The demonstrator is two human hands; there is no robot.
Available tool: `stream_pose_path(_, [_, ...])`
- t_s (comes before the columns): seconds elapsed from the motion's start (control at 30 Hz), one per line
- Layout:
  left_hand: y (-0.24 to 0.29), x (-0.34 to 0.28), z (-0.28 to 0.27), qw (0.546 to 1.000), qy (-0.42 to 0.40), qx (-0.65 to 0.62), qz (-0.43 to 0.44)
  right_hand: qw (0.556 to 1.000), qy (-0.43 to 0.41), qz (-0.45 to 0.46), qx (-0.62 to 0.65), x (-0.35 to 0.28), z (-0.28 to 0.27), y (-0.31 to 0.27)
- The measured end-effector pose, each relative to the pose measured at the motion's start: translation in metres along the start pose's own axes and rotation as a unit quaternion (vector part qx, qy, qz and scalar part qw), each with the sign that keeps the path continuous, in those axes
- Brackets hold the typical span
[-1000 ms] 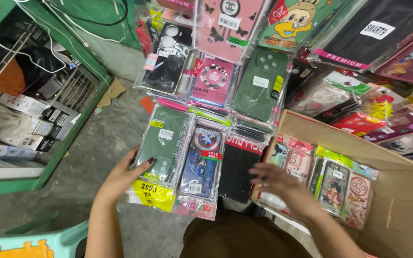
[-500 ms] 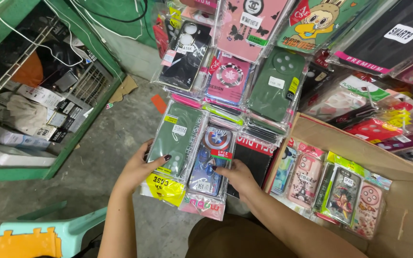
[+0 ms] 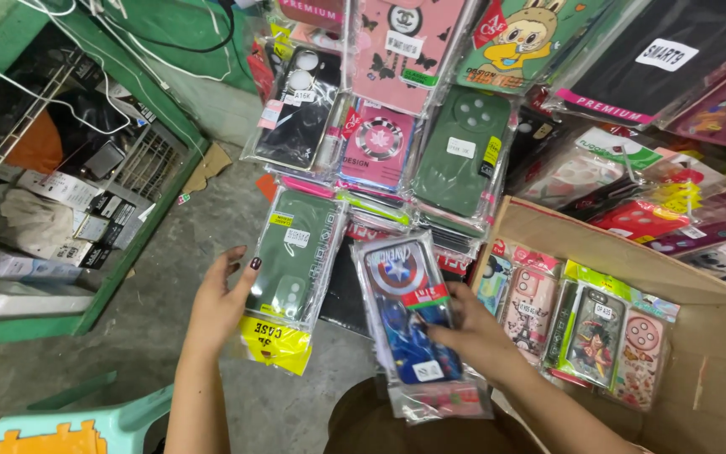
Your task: The person takes packaged phone cases out of a cardboard box and hangs them on hooks on a green wire display wall, arranging them among the other displayed cases. They pick up cases one at a time, match them to empty hook spots, and press them into place on the grid.
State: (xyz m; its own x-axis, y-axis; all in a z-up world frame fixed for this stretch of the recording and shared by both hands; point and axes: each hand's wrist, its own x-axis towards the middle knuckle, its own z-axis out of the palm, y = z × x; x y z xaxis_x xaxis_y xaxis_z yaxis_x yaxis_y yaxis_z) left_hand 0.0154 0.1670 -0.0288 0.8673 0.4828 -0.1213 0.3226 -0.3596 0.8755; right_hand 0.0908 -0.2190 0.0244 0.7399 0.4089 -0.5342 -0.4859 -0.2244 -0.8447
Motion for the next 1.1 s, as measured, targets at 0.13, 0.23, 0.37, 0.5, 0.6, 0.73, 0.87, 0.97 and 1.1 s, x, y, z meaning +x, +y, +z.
stream_pose_path(0.13, [0.092,-0.037,0.004,0.949,0.23,0.076,0.2,0.967,0.014,-0.128,-0.221,-0.043,-0.021,-0.031])
stream_pose_path(0.23, [0.154,-0.076,0.022,0.932,0.186,0.055,0.305,0.913,0.047,-0.044,-0.404,-0.082,-0.009,-0.086])
stream_pose_path(0.37, [0.232,-0.105,0.069,0.893,-0.14,0.033,0.426,0.795,0.042,-0.244,-0.554,-0.093,-0.036,-0.038])
stream_pose_path(0.5, [0.204,-0.119,0.151,0.848,-0.349,0.116,0.382,0.746,-0.007,-0.202,-0.634,-0.108,-0.045,-0.044])
stream_pose_path(0.6, [0.195,-0.121,0.188,0.821,-0.492,0.172,0.233,0.744,-0.024,-0.113,-0.658,-0.12,-0.054,-0.056])
stream_pose_path(0.73, [0.19,-0.119,0.22,0.835,-0.486,0.21,0.15,0.624,0.278,-0.332,-0.651,-0.132,-0.056,-0.058])
stream_pose_path(0.87, [0.137,-0.116,0.253,0.871,-0.464,-0.143,0.076,0.762,0.413,-0.314,-0.387,-0.136,-0.056,-0.021])
stream_pose_path(0.97, [0.123,-0.12,0.26,0.841,-0.464,-0.265,-0.084,0.791,0.455,-0.29,-0.291,-0.123,-0.055,0.023])
stream_pose_path(1.1, [0.117,-0.128,0.259,0.837,-0.439,-0.308,-0.106,0.927,0.298,-0.184,0.134,-0.109,-0.062,0.072])
